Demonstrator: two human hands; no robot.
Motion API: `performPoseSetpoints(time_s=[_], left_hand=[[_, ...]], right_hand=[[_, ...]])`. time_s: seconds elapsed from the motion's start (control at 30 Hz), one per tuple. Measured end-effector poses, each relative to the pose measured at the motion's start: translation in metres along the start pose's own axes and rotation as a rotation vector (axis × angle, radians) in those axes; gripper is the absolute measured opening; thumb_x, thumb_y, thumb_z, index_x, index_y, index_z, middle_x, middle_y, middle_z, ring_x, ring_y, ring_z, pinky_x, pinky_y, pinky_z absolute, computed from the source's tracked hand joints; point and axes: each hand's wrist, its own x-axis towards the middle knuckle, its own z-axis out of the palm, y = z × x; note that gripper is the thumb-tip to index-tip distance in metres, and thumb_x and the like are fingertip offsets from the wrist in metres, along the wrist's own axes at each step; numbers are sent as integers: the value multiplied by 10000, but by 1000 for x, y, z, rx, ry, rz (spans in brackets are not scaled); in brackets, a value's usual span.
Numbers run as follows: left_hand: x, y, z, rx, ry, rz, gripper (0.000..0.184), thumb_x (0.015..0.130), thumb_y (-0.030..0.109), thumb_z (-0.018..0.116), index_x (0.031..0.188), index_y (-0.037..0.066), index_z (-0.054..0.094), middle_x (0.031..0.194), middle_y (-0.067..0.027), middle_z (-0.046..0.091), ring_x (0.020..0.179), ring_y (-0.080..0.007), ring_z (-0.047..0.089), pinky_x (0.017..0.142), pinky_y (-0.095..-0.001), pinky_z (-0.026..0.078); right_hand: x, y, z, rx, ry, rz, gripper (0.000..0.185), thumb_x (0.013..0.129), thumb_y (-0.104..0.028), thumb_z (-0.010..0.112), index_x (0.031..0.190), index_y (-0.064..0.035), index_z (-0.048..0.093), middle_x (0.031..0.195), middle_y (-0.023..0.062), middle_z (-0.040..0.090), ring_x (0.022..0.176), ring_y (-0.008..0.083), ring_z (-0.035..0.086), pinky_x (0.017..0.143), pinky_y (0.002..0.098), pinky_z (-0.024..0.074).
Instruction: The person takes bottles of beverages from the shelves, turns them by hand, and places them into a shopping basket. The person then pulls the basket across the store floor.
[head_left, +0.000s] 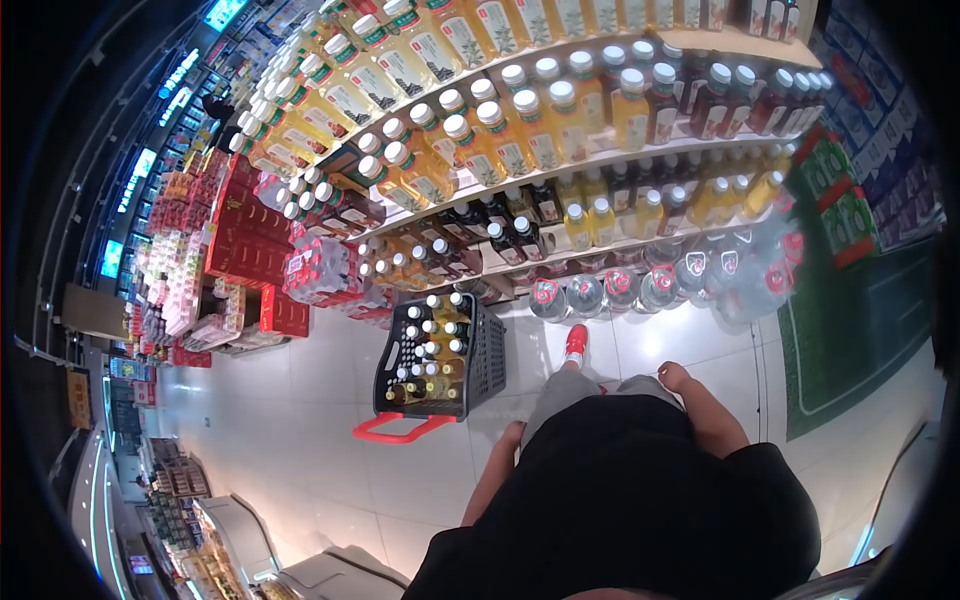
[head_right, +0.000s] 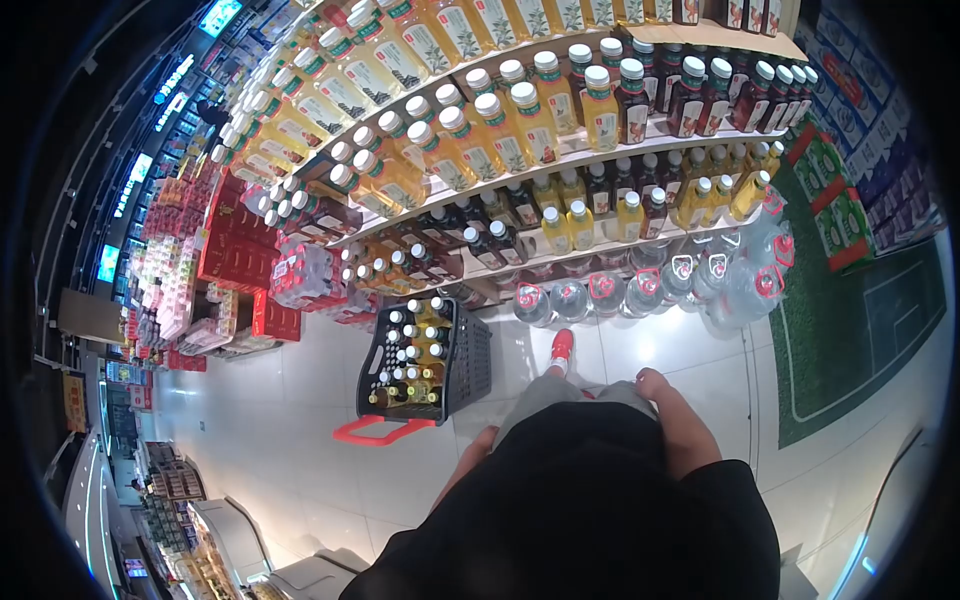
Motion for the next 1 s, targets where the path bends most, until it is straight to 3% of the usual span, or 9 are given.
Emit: performPoseSetpoints(time_s=[0.13,0.2,0.27,0.33,0.4,0.47,0.57,0.73,1.0], left_hand=[[24,72,-54,309,-17,244,356,848,274,462,895,-25,649,884,-209,647,896,-306,621,796,-412,463],[56,116,-80,446,-93,244,320,838,255,478,813,-16,647,777,-171,645,803,-246,629,718,-391,477],[81,164,-96,-552,38,-65,244,837,234,500,830,28,630,765,-99,627,752,-173,592,672,-319,464],[66,242,-122,-962,29,42,244,857,248,508,995,72,604,888,-54,642,794,-166,579,689,-298,450],[76,293,-152,-1233,-255,230,322,881,281,503,1142,97,540,1042,-46,619,918,-180,567,802,-352,444],[58,357,-177,-1427,-342,324,356,893,249,503,1202,73,504,1156,-87,585,1044,-210,553,928,-393,408],[40,417,-207,-1515,-445,466,413,881,282,506,1230,64,479,1273,-109,517,1179,-237,474,1004,-435,353],[40,468,-233,-1706,-646,516,470,888,344,456,1239,32,462,1353,-136,447,1253,-282,405,1048,-478,289],[41,495,-253,-1825,-732,522,610,903,376,384,1362,-9,265,1441,-167,299,1340,-292,280,1095,-508,192]], right_hand=[[25,-44,-34,235,307,-74,197,798,-87,541,967,-31,625,817,149,646,760,297,619,696,352,496],[37,-101,-81,346,379,-142,192,822,-104,529,970,-29,625,907,172,635,814,320,614,751,377,488],[43,-174,-139,199,535,-215,167,835,-96,560,980,-39,620,907,154,634,812,309,618,727,386,486],[58,-239,-185,382,698,-378,159,842,-59,546,985,-32,610,893,154,626,816,314,610,738,385,481],[49,-319,-245,195,822,-504,165,827,-23,542,980,-22,601,900,144,619,850,312,596,763,377,471],[61,-374,-285,186,906,-723,174,806,-7,547,971,-23,599,921,131,613,893,308,581,788,376,460],[70,-438,-322,71,988,-871,210,776,-6,567,980,-41,600,954,122,611,939,311,566,811,397,451],[87,-506,-354,-86,977,-1013,273,751,-45,607,1024,-54,596,969,114,608,960,306,560,845,409,447],[126,-540,-362,-293,862,-973,418,724,-129,663,1130,-83,576,1053,79,601,1046,256,537,920,395,406]])
